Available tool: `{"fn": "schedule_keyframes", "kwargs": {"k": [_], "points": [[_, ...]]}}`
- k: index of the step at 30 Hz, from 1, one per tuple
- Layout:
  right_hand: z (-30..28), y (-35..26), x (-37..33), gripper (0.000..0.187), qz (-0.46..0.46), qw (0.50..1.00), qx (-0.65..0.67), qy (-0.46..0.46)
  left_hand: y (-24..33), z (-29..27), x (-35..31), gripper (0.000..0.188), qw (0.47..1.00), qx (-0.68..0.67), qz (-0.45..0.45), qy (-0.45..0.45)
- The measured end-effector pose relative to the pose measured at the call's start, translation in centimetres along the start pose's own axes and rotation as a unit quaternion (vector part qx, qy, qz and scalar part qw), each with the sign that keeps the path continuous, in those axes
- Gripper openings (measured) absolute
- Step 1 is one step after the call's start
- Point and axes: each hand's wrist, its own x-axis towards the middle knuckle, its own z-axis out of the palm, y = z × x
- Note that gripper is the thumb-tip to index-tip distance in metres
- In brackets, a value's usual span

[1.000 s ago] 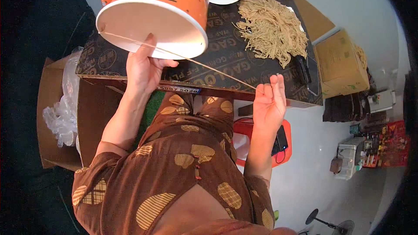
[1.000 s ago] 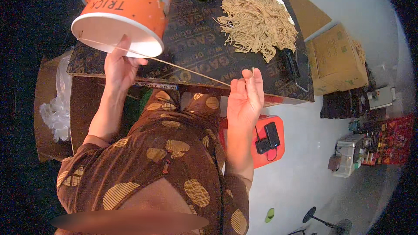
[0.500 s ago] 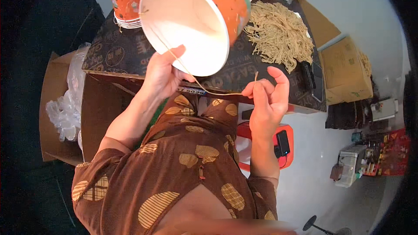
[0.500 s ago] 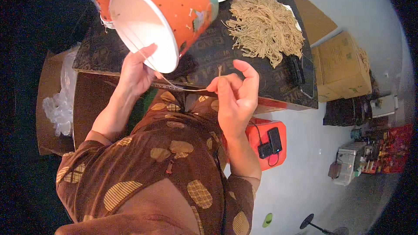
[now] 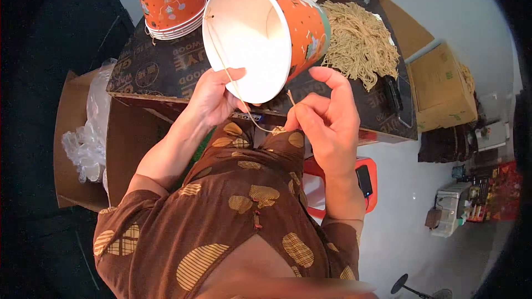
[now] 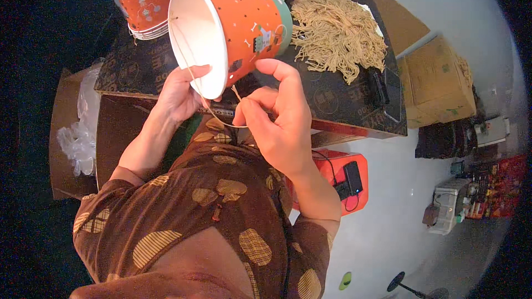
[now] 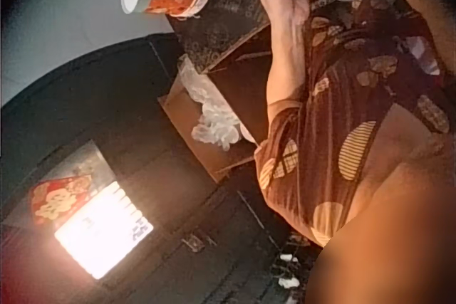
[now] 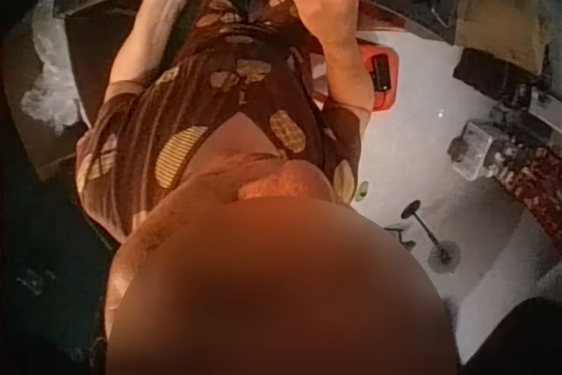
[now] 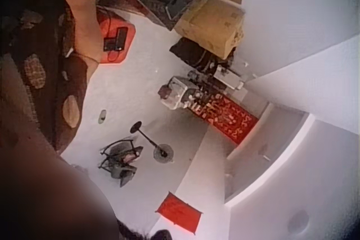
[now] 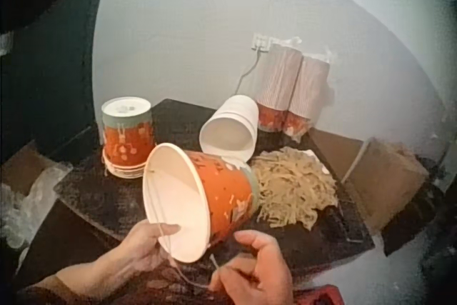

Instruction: Threading string through pre-drilled holes in decorative plastic buckets at a packaging workstation.

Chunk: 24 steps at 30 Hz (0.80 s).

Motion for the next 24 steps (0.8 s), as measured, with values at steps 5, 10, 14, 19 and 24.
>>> {"fn": "schedule_keyframes", "kwargs": {"k": [5,10,14,19,24], "points": [[-0.13,0.11,0.12,0.046,0.017,1.000,0.023,-0.001,-0.10,-0.11,0.07,0.045,1.000,0.008,-0.006,-0.002],[-0.04,-0.07,0.26,0.046,0.022,0.999,0.039,0.000,-0.23,-0.21,0.14,0.050,1.000,-0.001,0.010,-0.015],[0.04,-0.15,0.28,0.046,0.029,0.999,0.029,0.000,-0.31,-0.05,0.11,0.049,1.000,0.013,0.018,0.009],[0.01,-0.07,0.25,0.045,0.029,0.999,0.033,0.000,-0.06,-0.19,-0.02,0.050,1.000,0.014,0.007,-0.020],[-0.25,0.28,0.23,0.044,0.026,0.999,0.028,-0.022,0.02,-0.21,-0.16,0.049,0.999,0.019,0.002,-0.028]]}}
